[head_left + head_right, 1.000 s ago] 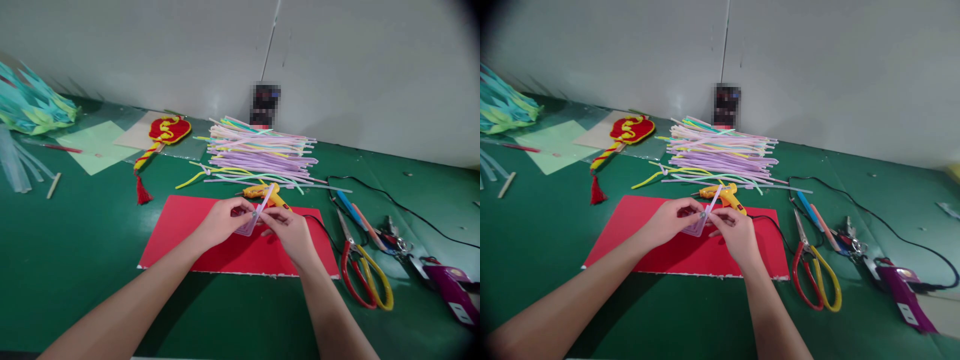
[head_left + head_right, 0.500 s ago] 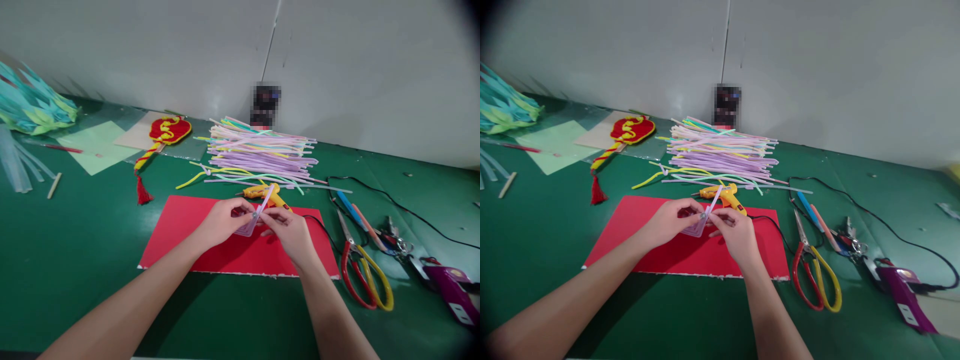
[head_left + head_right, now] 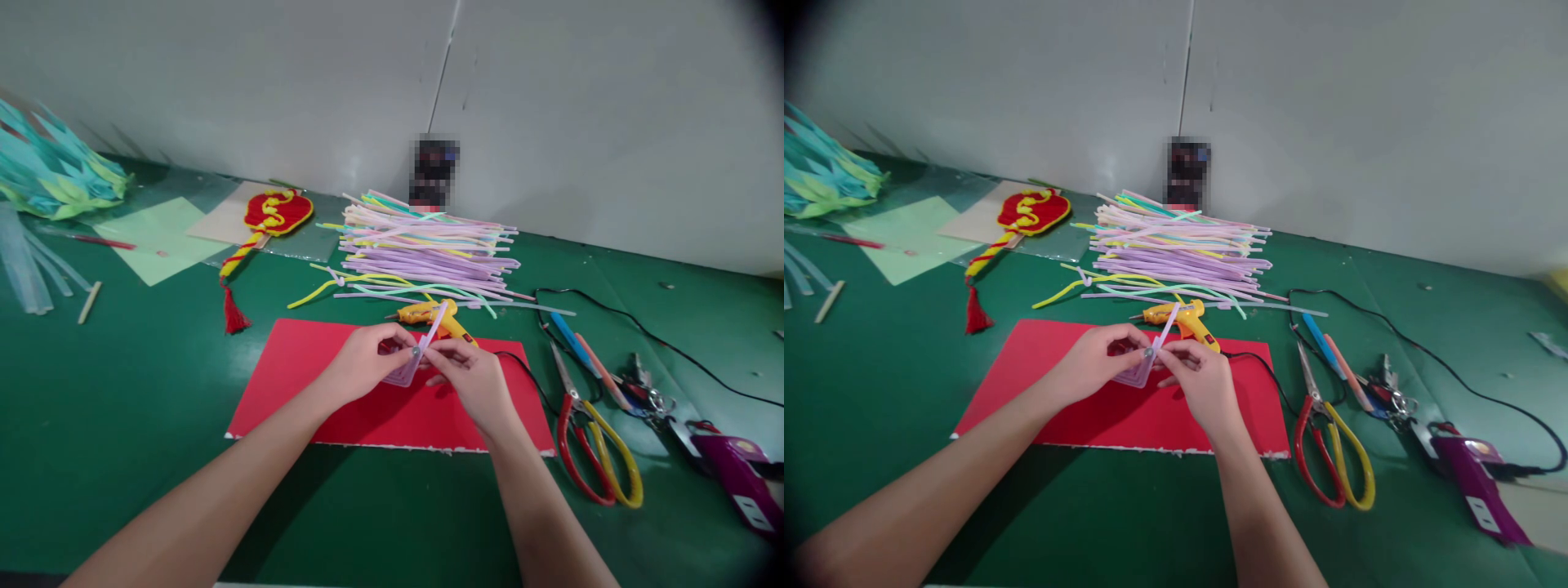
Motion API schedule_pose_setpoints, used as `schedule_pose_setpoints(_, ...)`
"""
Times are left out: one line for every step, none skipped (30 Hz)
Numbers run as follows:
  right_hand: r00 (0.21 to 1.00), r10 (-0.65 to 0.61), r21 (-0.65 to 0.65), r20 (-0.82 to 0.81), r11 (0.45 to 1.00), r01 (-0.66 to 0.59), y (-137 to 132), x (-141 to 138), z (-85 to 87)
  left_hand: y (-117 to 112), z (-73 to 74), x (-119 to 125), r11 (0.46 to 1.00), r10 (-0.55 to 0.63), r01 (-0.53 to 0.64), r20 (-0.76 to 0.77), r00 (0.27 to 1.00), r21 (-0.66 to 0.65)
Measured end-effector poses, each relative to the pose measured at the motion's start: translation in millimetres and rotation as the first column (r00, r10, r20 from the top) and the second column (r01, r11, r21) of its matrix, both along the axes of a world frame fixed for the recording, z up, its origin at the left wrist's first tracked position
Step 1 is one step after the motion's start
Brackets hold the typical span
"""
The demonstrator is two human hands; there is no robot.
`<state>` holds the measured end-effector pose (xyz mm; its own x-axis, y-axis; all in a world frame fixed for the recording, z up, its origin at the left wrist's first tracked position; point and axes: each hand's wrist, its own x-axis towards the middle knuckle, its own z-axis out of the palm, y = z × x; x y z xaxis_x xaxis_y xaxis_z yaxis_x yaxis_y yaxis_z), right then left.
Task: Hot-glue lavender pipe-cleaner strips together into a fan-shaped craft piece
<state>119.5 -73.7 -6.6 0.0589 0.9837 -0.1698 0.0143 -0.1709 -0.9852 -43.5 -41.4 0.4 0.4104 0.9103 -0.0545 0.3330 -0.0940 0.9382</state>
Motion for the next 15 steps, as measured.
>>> schedule_pose_setpoints(1.0, 0.0, 0.001, 0.003, 1.0, 0.0, -0.1, 0.1, -0.2, 0.0, -0.1, -0.1, 1.0, 0.0, 0.0, 0.002, 1.0, 0.0)
schedule_pose_setpoints(1.0, 0.002, 0.0, 0.005, 1.0, -0.002, -0.2, 0.3, -0.3, -0.1, -0.2, -0.2, 1.0, 0.0, 0.0, 0.005, 1.0, -0.001)
schedule_pose_setpoints(1.0, 0.003, -0.001, 0.006, 1.0, -0.003, -0.3, 0.4, -0.5, -0.2, -0.3, -0.3, 1.0, -0.001, 0.001, 0.009, 1.0, -0.003)
schedule_pose_setpoints(1.0, 0.006, -0.004, 0.007, 1.0, -0.006, -0.4, 0.6, -0.5, -0.3, -0.3, -0.3, 1.0, -0.002, 0.002, 0.013, 1.0, -0.004)
schedule_pose_setpoints(1.0, 0.008, -0.006, 0.006, 1.0, -0.008, -0.4, 0.7, -0.5, -0.3, -0.3, -0.3, 1.0, -0.003, 0.003, 0.015, 1.0, -0.005)
schedule_pose_setpoints(1.0, 0.007, -0.007, 0.004, 1.0, -0.007, -0.4, 0.9, -0.5, -0.4, -0.2, -0.3, 1.0, -0.004, 0.004, 0.016, 1.0, -0.004)
schedule_pose_setpoints(1.0, 0.008, -0.008, 0.003, 1.0, -0.008, -0.4, 0.9, -0.5, -0.4, -0.2, -0.2, 1.0, -0.005, 0.005, 0.016, 1.0, -0.003)
schedule_pose_setpoints(1.0, 0.008, -0.006, 0.002, 1.0, -0.008, -0.3, 1.0, -0.4, -0.3, -0.1, 0.0, 1.0, -0.005, 0.005, 0.015, 1.0, -0.002)
schedule_pose_setpoints(1.0, 0.007, -0.003, 0.004, 1.0, -0.007, -0.3, 1.0, -0.4, -0.2, 0.0, 0.1, 1.0, -0.006, 0.006, 0.014, 1.0, -0.001)
schedule_pose_setpoints(1.0, 0.007, 0.001, 0.006, 1.0, -0.007, -0.3, 0.9, -0.5, -0.1, 0.0, 0.2, 1.0, -0.006, 0.006, 0.013, 1.0, 0.0)
schedule_pose_setpoints(1.0, 0.008, 0.003, 0.008, 1.0, -0.008, -0.2, 0.9, -0.5, 0.0, 0.1, 0.3, 1.0, -0.006, 0.006, 0.013, 1.0, 0.0)
schedule_pose_setpoints(1.0, 0.008, 0.005, 0.007, 1.0, -0.008, -0.1, 0.8, -0.7, 0.1, 0.1, 0.3, 1.0, -0.006, 0.006, 0.013, 1.0, 0.002)
schedule_pose_setpoints(1.0, 0.007, 0.006, 0.003, 1.0, -0.007, 0.0, 0.7, -0.9, 0.2, 0.2, 0.4, 1.0, -0.005, 0.005, 0.012, 1.0, 0.002)
schedule_pose_setpoints(1.0, 0.006, 0.005, -0.003, 1.0, -0.006, 0.1, 0.6, -1.2, 0.2, 0.2, 0.3, 1.0, -0.005, 0.005, 0.01, 1.0, 0.003)
schedule_pose_setpoints(1.0, 0.005, 0.003, -0.008, 1.0, -0.005, 0.3, 0.5, -1.6, 0.1, 0.2, 0.2, 1.0, -0.006, 0.006, 0.009, 1.0, 0.003)
